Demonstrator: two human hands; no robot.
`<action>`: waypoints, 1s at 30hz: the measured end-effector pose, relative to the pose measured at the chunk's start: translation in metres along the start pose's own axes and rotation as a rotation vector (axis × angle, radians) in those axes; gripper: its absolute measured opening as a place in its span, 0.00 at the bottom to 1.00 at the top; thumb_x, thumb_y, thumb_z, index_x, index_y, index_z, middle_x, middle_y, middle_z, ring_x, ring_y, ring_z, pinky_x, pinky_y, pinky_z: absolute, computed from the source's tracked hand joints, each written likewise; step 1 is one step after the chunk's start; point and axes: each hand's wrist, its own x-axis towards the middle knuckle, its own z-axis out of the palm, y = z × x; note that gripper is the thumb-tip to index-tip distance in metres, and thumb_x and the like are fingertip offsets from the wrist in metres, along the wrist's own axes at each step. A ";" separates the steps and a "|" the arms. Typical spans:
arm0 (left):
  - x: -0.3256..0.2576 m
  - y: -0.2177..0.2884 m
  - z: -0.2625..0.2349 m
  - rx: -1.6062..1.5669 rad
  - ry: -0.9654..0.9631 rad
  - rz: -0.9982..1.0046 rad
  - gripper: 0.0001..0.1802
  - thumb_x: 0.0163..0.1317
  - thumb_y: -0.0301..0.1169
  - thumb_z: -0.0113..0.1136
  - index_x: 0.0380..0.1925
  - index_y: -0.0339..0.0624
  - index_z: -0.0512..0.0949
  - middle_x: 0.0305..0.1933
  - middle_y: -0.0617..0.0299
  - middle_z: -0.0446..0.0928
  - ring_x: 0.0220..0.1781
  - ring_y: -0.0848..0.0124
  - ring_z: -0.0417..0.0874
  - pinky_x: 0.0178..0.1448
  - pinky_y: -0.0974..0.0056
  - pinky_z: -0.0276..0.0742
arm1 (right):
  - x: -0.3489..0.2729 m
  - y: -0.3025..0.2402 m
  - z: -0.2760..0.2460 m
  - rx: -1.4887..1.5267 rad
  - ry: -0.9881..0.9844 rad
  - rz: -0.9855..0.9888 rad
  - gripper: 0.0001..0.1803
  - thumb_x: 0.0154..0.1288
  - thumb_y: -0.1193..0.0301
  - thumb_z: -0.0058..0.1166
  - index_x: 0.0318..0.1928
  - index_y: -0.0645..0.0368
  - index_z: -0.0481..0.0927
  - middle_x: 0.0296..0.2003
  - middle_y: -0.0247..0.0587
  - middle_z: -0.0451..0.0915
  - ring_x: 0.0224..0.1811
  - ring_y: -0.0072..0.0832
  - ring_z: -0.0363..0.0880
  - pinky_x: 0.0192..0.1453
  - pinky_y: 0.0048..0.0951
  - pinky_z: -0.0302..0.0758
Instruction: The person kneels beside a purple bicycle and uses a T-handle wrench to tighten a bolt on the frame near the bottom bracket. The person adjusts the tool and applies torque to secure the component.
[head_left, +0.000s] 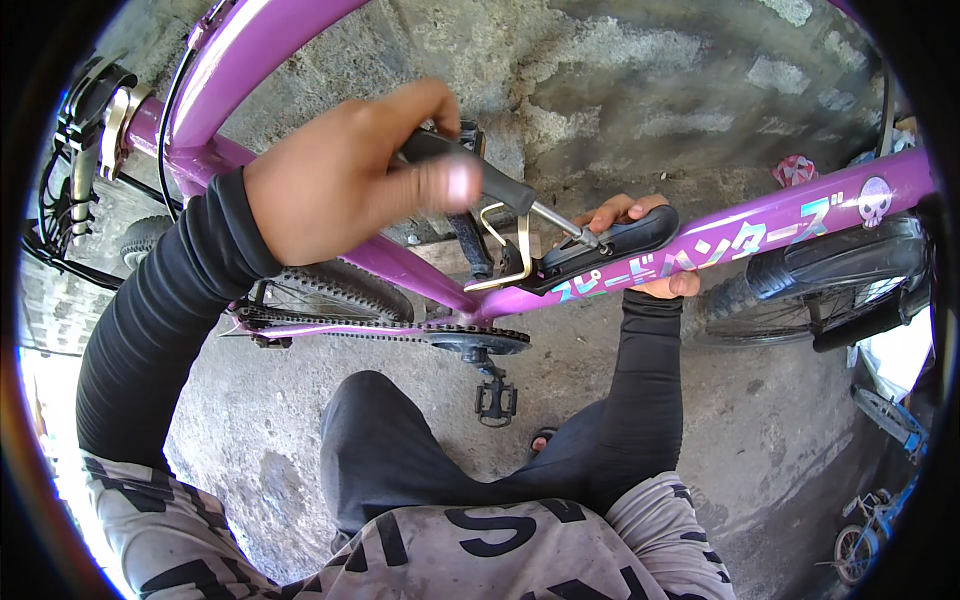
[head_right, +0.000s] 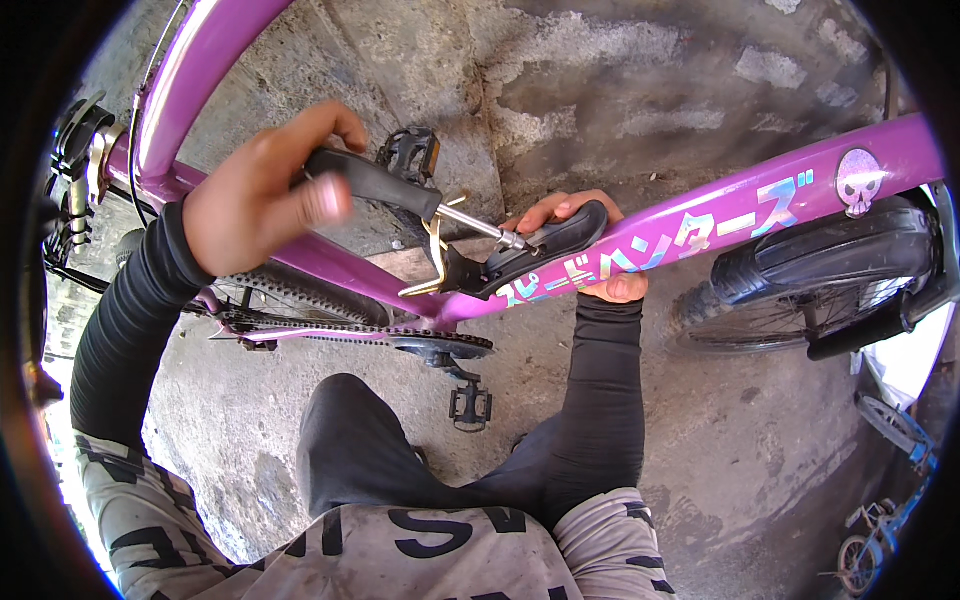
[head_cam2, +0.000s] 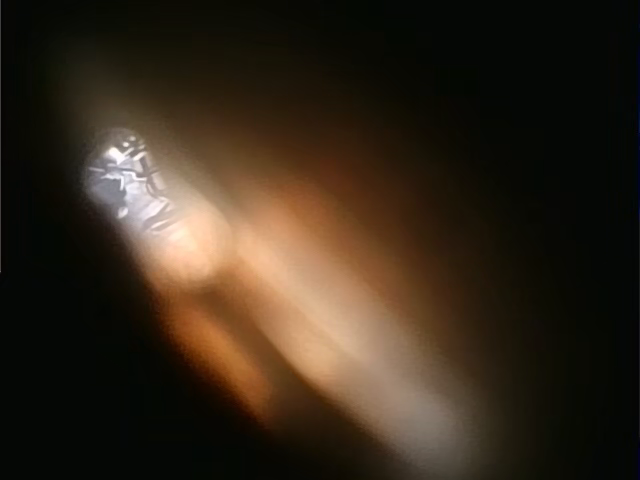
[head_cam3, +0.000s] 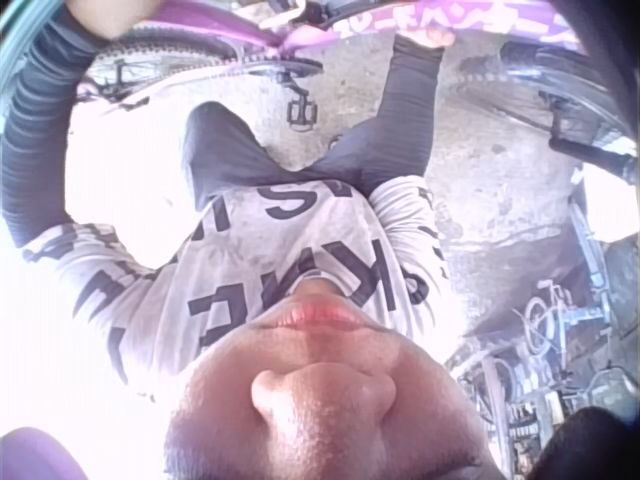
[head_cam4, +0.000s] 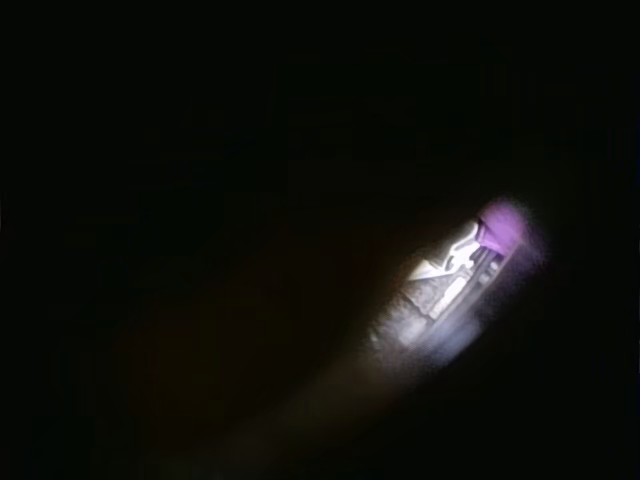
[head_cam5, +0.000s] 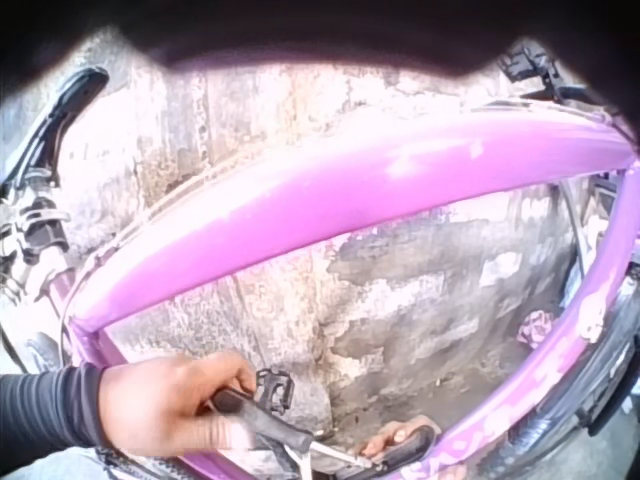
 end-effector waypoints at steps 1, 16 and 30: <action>0.001 0.007 -0.001 -0.071 -0.015 -0.178 0.16 0.66 0.41 0.53 0.32 0.36 0.72 0.21 0.56 0.66 0.26 0.65 0.71 0.34 0.62 0.67 | -0.001 0.000 0.000 -0.010 0.007 0.002 0.42 0.37 0.58 0.68 0.54 0.64 0.68 0.48 0.65 0.72 0.56 0.64 0.70 0.60 0.63 0.66; -0.002 -0.004 -0.002 -0.104 -0.041 -0.188 0.17 0.65 0.43 0.56 0.34 0.39 0.75 0.23 0.62 0.73 0.21 0.78 0.73 0.22 0.75 0.66 | -0.005 -0.003 -0.002 -0.078 0.032 0.050 0.40 0.37 0.58 0.67 0.54 0.58 0.69 0.47 0.59 0.72 0.56 0.62 0.70 0.60 0.62 0.69; -0.001 -0.011 -0.005 0.180 0.011 0.290 0.13 0.51 0.32 0.65 0.34 0.38 0.76 0.31 0.53 0.74 0.32 0.58 0.77 0.36 0.59 0.73 | -0.001 0.002 0.002 0.004 0.021 0.000 0.40 0.37 0.60 0.67 0.54 0.63 0.69 0.48 0.63 0.73 0.56 0.64 0.69 0.60 0.64 0.66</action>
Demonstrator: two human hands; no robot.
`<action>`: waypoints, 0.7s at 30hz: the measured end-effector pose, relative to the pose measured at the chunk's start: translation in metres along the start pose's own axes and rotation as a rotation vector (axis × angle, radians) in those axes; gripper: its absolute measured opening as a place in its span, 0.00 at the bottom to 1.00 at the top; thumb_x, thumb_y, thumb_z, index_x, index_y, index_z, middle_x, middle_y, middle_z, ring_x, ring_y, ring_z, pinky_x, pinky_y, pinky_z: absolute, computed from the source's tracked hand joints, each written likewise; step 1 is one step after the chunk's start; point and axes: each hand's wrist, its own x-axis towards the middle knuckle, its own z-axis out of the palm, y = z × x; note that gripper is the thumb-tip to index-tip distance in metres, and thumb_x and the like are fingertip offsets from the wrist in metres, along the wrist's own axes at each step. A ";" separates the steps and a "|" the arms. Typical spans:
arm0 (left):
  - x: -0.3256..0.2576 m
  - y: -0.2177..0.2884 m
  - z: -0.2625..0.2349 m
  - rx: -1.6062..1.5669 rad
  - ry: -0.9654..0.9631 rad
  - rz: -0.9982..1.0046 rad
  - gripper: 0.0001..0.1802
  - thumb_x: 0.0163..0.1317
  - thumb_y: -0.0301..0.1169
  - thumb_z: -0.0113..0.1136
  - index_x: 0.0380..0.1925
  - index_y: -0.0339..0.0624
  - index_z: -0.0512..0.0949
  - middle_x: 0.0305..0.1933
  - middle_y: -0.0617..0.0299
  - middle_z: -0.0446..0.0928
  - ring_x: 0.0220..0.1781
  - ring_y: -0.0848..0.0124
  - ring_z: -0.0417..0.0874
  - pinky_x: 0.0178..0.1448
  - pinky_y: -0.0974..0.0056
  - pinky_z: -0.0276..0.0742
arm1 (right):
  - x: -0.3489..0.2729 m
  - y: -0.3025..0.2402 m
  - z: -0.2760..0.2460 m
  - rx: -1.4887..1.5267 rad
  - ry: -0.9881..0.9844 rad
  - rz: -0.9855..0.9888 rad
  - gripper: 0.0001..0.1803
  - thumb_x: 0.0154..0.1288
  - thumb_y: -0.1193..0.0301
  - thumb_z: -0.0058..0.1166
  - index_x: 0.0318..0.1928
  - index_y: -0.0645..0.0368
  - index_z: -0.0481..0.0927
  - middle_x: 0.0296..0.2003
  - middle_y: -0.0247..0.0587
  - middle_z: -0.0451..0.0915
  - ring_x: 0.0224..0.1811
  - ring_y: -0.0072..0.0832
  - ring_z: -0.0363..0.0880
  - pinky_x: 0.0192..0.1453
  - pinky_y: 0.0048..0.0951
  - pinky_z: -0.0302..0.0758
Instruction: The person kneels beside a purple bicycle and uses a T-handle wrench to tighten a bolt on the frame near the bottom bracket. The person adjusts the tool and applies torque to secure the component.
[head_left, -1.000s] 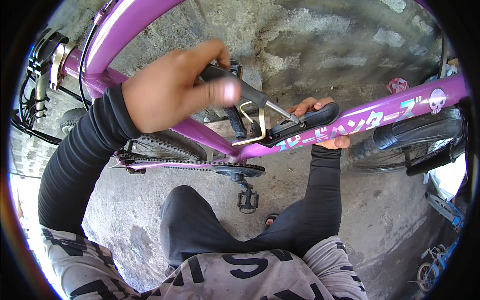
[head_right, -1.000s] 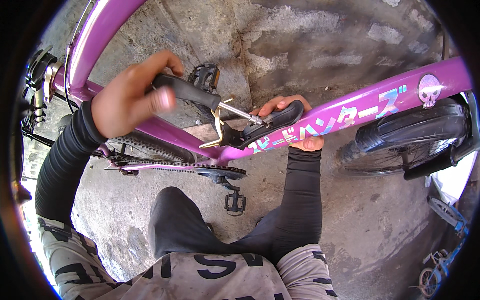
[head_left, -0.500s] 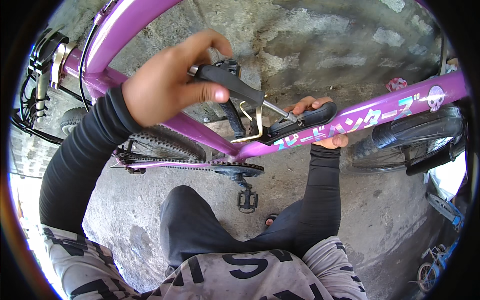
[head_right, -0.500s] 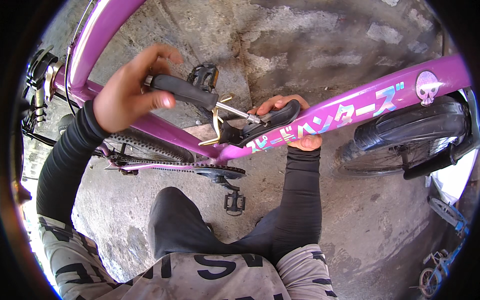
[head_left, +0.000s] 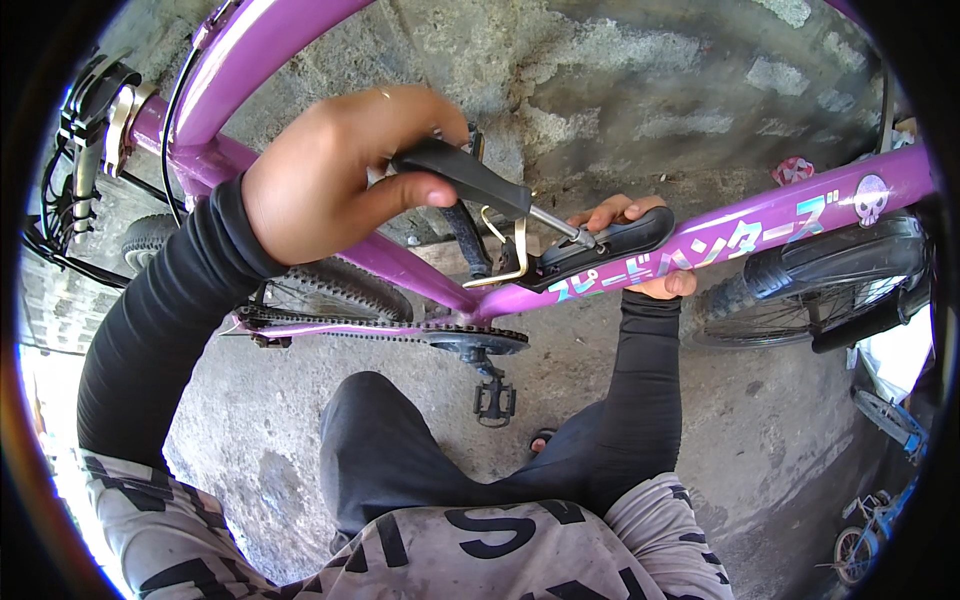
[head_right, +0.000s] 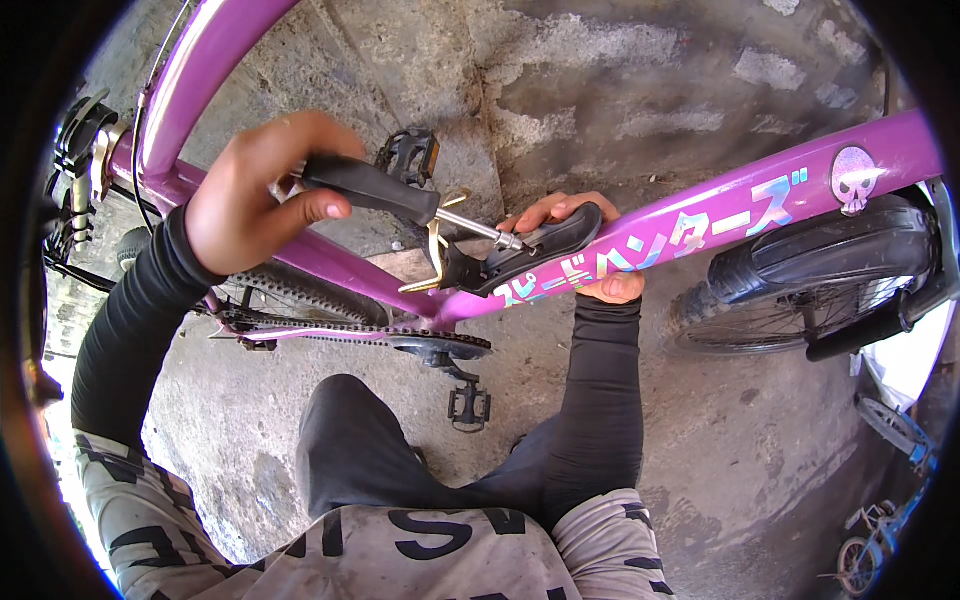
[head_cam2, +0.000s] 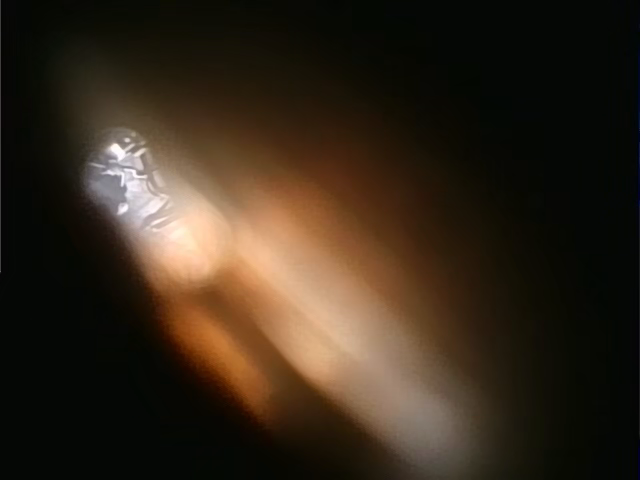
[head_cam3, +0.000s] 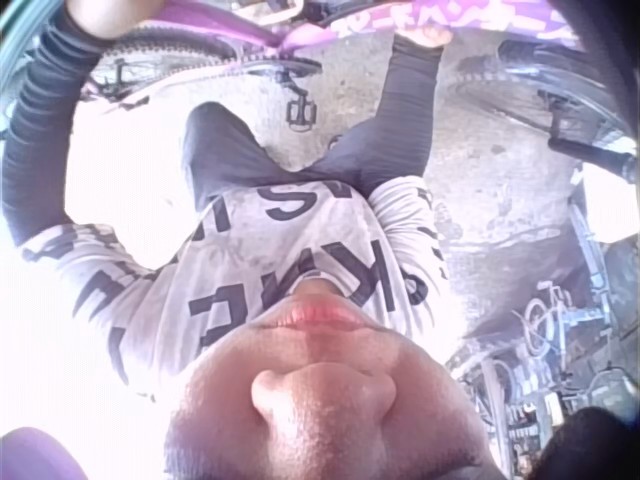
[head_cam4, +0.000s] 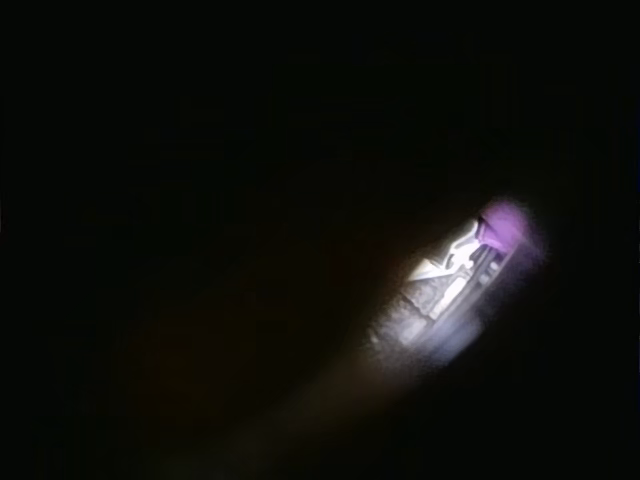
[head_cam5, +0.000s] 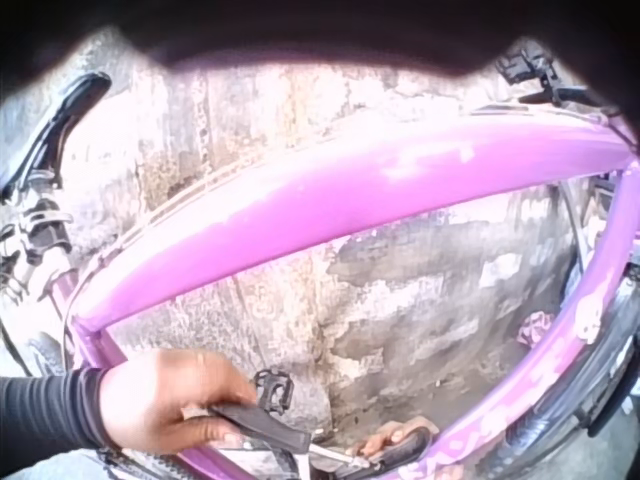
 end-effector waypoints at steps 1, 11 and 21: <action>0.002 0.004 -0.003 -0.167 -0.047 -0.246 0.14 0.56 0.37 0.62 0.32 0.37 0.76 0.26 0.55 0.74 0.27 0.63 0.77 0.32 0.61 0.72 | -0.002 -0.001 -0.001 -0.012 0.003 0.003 0.40 0.37 0.61 0.67 0.54 0.63 0.69 0.48 0.63 0.73 0.56 0.64 0.69 0.60 0.65 0.66; 0.002 -0.004 -0.002 0.331 0.097 0.364 0.17 0.53 0.36 0.65 0.37 0.36 0.76 0.21 0.55 0.73 0.25 0.62 0.77 0.25 0.62 0.72 | 0.001 -0.001 -0.001 0.004 -0.020 -0.005 0.40 0.36 0.61 0.66 0.54 0.63 0.69 0.48 0.63 0.73 0.56 0.65 0.69 0.60 0.65 0.66; 0.008 0.017 -0.009 -0.601 -0.246 -0.884 0.21 0.67 0.47 0.52 0.28 0.39 0.77 0.14 0.62 0.70 0.18 0.74 0.72 0.22 0.74 0.67 | 0.000 0.000 -0.002 -0.001 -0.015 -0.014 0.40 0.38 0.61 0.66 0.54 0.63 0.69 0.48 0.62 0.73 0.55 0.64 0.70 0.59 0.64 0.67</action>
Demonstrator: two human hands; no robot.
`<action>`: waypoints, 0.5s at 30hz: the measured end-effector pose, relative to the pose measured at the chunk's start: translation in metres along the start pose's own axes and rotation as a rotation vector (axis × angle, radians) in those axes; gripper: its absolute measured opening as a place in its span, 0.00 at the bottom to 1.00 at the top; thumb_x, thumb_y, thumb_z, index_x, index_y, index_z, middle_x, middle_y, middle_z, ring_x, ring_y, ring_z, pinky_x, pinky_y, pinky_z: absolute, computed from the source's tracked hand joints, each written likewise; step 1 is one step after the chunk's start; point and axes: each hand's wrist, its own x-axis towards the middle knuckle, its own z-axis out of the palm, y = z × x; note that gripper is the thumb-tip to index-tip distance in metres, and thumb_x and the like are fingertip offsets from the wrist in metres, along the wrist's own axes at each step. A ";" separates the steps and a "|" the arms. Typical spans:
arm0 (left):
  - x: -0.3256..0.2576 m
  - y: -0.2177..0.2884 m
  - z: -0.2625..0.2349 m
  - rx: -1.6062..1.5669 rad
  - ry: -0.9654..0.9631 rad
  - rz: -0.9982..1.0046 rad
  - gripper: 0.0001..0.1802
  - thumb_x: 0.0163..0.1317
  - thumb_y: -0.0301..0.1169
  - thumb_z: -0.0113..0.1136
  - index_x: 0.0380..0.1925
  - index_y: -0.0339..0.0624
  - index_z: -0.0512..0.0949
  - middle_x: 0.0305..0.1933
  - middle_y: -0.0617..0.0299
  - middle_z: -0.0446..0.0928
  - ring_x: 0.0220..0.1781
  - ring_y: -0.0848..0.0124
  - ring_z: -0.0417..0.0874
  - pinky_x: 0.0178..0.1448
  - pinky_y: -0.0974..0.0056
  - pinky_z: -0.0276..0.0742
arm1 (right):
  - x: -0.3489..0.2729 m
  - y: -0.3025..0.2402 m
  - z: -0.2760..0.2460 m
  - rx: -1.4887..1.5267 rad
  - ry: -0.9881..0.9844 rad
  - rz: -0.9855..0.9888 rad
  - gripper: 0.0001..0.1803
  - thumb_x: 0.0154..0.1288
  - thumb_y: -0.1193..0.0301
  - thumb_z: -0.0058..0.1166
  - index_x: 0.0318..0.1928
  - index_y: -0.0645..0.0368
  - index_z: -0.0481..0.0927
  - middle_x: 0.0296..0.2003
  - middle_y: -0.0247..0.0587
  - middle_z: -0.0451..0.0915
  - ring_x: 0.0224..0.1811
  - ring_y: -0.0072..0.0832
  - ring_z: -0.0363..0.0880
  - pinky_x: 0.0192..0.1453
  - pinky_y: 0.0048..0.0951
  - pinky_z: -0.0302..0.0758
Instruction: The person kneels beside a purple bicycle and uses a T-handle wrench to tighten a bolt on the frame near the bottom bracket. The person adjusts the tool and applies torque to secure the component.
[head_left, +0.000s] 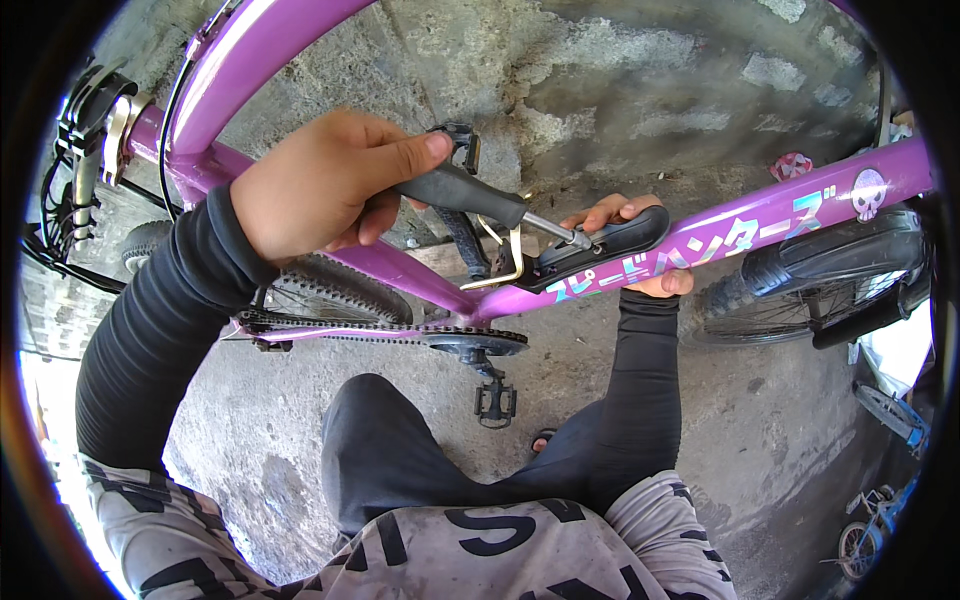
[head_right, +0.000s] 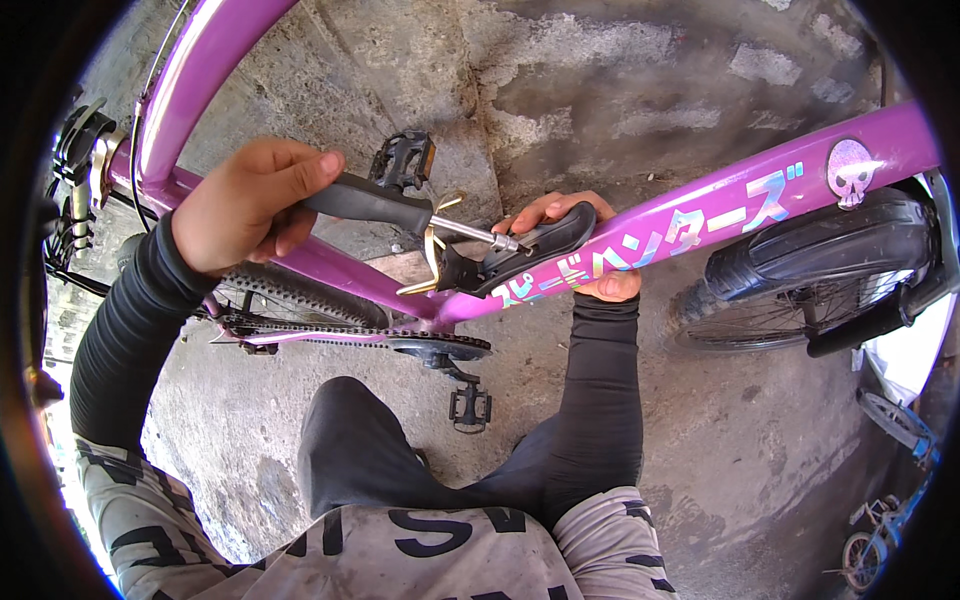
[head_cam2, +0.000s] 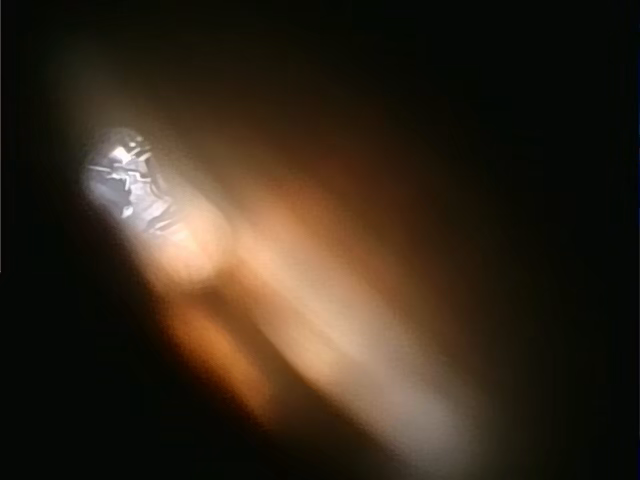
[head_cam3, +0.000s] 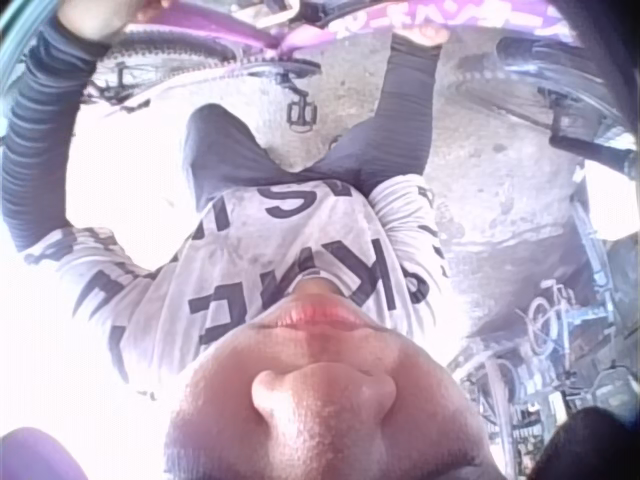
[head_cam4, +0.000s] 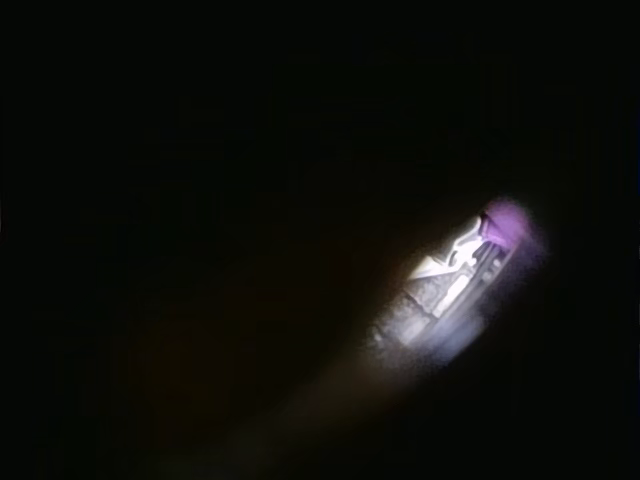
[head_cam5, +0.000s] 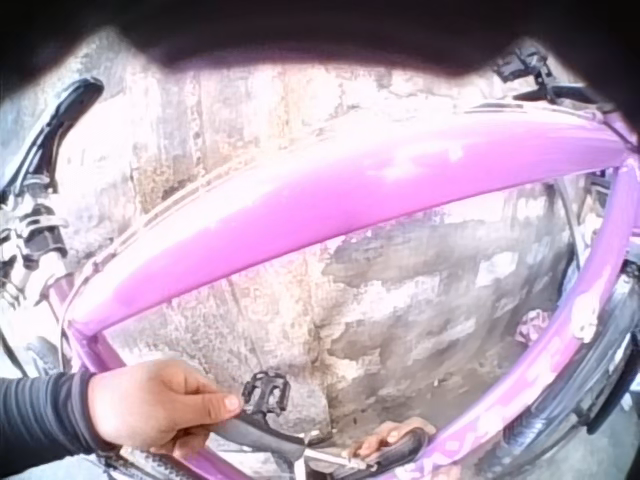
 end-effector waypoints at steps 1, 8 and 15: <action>0.002 -0.003 0.001 0.227 0.107 0.260 0.18 0.65 0.44 0.54 0.29 0.40 0.77 0.15 0.62 0.71 0.18 0.72 0.73 0.23 0.74 0.68 | 0.000 0.000 0.000 0.003 0.001 0.000 0.40 0.37 0.61 0.66 0.54 0.63 0.69 0.48 0.62 0.73 0.55 0.64 0.70 0.59 0.64 0.67; 0.003 -0.011 -0.006 1.120 0.430 1.208 0.16 0.59 0.40 0.60 0.35 0.37 0.75 0.22 0.57 0.72 0.21 0.63 0.75 0.30 0.66 0.73 | 0.003 0.002 0.003 0.025 0.001 -0.001 0.40 0.37 0.62 0.66 0.55 0.63 0.69 0.48 0.60 0.73 0.55 0.63 0.70 0.59 0.65 0.67; -0.001 0.011 0.000 0.205 0.052 0.036 0.22 0.64 0.46 0.55 0.30 0.34 0.77 0.13 0.58 0.69 0.19 0.71 0.75 0.23 0.68 0.67 | 0.000 0.000 0.000 0.014 0.001 0.013 0.40 0.37 0.63 0.66 0.54 0.62 0.69 0.48 0.60 0.74 0.56 0.63 0.70 0.60 0.65 0.67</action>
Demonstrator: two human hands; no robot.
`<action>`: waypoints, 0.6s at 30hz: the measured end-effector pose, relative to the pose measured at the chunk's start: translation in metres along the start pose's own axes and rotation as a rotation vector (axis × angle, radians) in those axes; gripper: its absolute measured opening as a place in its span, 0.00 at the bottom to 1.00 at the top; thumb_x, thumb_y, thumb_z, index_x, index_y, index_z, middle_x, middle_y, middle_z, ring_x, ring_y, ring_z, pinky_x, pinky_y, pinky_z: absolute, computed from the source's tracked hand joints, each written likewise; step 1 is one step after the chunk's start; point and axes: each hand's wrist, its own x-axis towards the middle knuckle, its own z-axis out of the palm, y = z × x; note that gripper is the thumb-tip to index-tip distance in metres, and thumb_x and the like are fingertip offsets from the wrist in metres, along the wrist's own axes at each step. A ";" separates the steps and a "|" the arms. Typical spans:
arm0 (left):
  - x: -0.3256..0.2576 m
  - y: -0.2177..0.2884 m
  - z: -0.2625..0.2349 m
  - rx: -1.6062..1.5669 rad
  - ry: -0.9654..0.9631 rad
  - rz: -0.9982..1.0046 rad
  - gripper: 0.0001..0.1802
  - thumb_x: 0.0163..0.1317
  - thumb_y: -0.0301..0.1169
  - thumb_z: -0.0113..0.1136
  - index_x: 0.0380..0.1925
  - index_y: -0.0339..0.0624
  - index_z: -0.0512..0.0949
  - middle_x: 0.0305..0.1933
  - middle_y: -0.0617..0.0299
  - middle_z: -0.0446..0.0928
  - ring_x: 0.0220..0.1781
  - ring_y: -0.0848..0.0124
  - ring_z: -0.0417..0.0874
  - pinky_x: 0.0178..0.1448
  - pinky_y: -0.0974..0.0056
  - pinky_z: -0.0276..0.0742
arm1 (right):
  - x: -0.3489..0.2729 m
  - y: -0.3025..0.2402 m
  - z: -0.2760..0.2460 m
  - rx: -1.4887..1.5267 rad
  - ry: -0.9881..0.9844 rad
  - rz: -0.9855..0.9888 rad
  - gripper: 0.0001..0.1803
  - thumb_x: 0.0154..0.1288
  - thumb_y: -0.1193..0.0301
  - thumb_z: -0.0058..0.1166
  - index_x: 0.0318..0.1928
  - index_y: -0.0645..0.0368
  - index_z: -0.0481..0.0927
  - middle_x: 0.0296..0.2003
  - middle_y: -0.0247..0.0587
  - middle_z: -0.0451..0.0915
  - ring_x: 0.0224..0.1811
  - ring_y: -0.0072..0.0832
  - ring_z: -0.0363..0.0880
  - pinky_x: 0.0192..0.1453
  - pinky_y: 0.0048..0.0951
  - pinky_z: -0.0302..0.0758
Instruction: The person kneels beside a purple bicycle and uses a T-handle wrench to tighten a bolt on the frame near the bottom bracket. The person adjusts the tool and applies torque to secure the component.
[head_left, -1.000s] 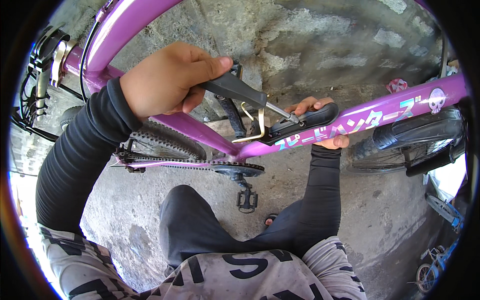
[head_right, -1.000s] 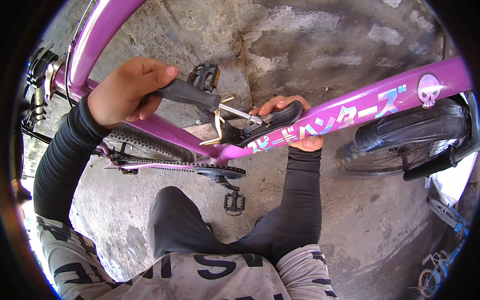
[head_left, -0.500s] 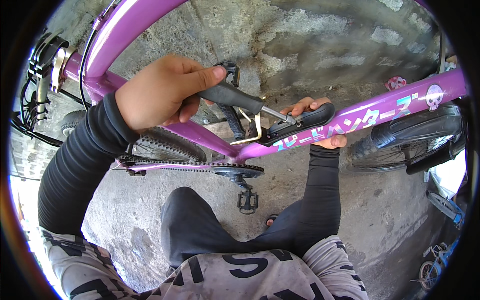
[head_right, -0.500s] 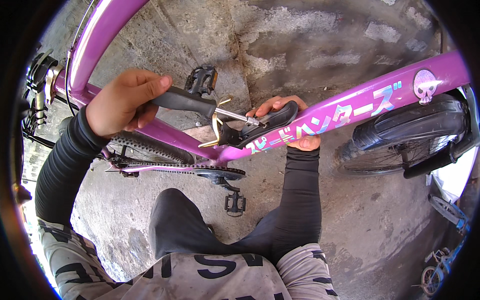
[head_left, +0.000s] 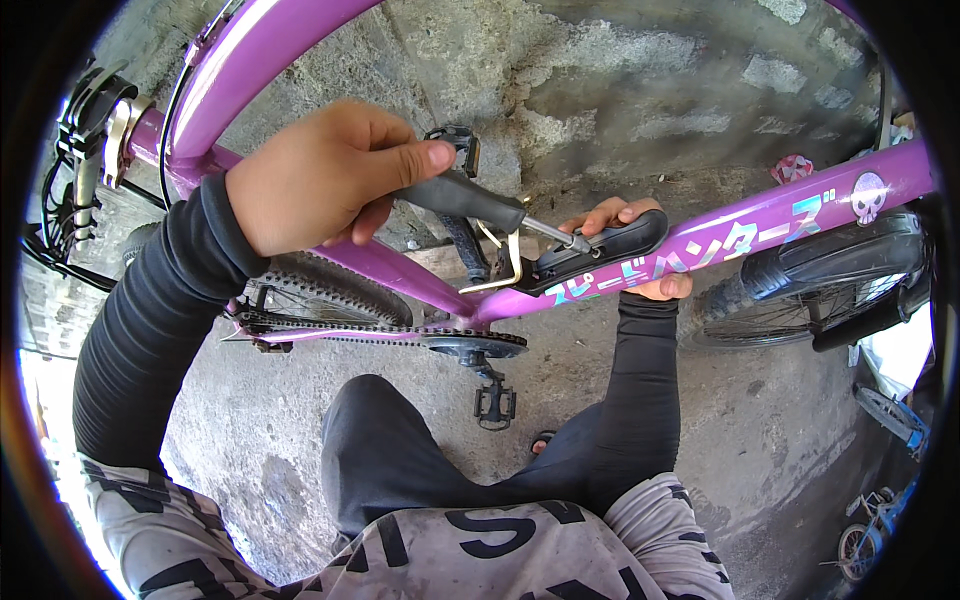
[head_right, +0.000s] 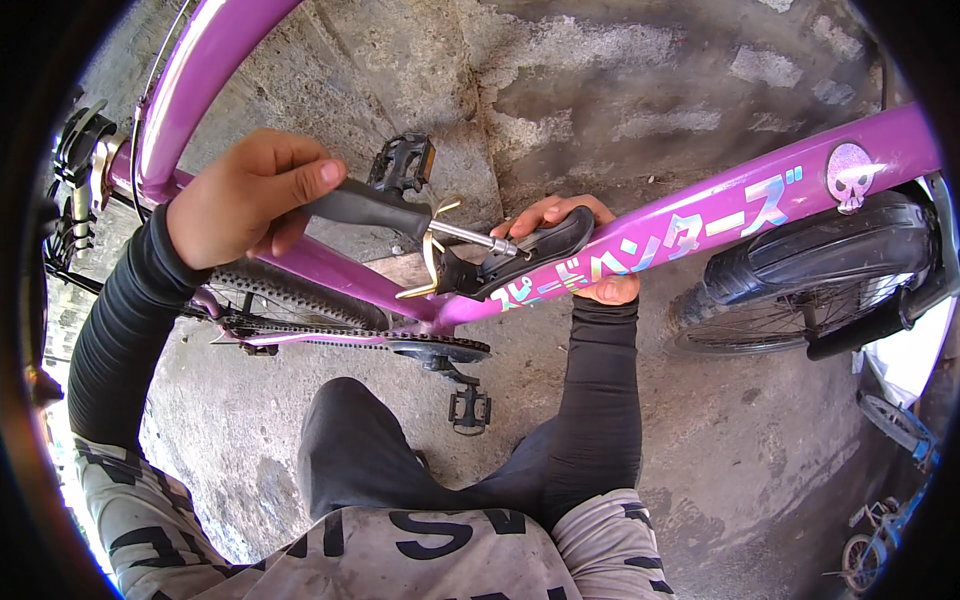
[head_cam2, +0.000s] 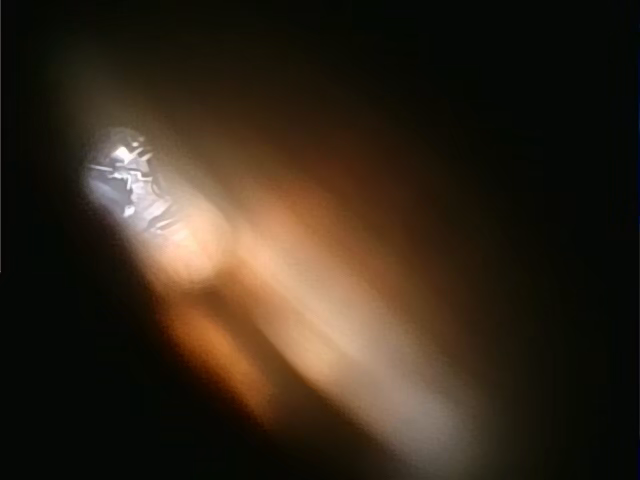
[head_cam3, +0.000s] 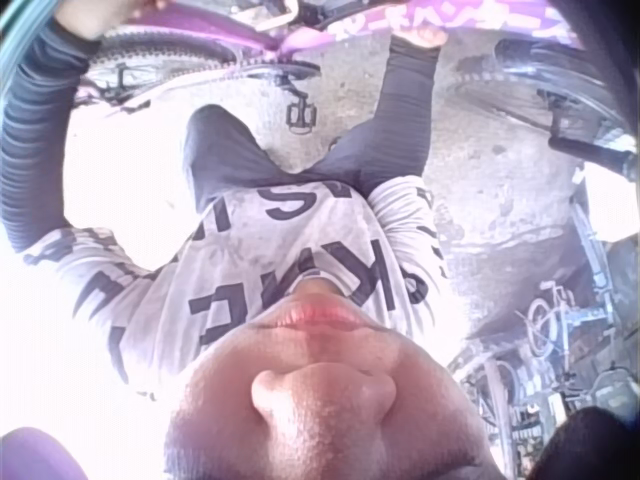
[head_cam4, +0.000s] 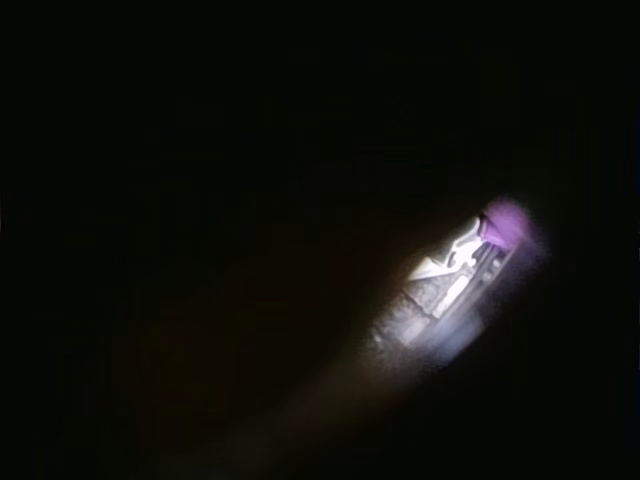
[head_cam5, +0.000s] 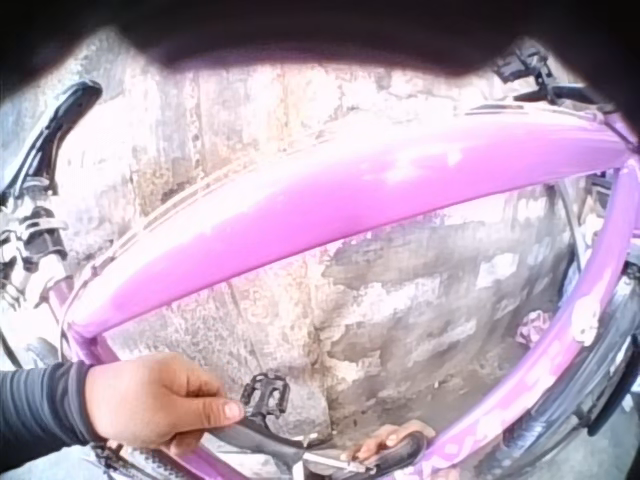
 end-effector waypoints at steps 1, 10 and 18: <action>0.003 -0.006 0.005 0.134 0.118 0.211 0.20 0.62 0.44 0.57 0.31 0.35 0.77 0.15 0.58 0.70 0.19 0.70 0.75 0.23 0.68 0.67 | 0.000 -0.001 0.000 -0.007 -0.003 0.001 0.39 0.37 0.63 0.66 0.54 0.62 0.69 0.48 0.60 0.73 0.56 0.63 0.70 0.60 0.65 0.66; -0.005 -0.027 0.017 0.317 0.439 0.664 0.19 0.59 0.43 0.61 0.36 0.36 0.76 0.25 0.54 0.77 0.25 0.71 0.80 0.25 0.66 0.74 | 0.000 0.001 0.001 -0.013 0.003 -0.014 0.40 0.38 0.61 0.67 0.54 0.63 0.69 0.48 0.60 0.73 0.56 0.63 0.70 0.60 0.64 0.67; 0.001 -0.005 0.005 0.017 0.015 0.117 0.16 0.67 0.39 0.51 0.26 0.39 0.73 0.17 0.62 0.73 0.19 0.75 0.75 0.23 0.65 0.70 | 0.001 -0.001 0.000 -0.014 -0.024 -0.016 0.40 0.38 0.61 0.67 0.55 0.62 0.69 0.48 0.61 0.73 0.56 0.62 0.70 0.60 0.64 0.67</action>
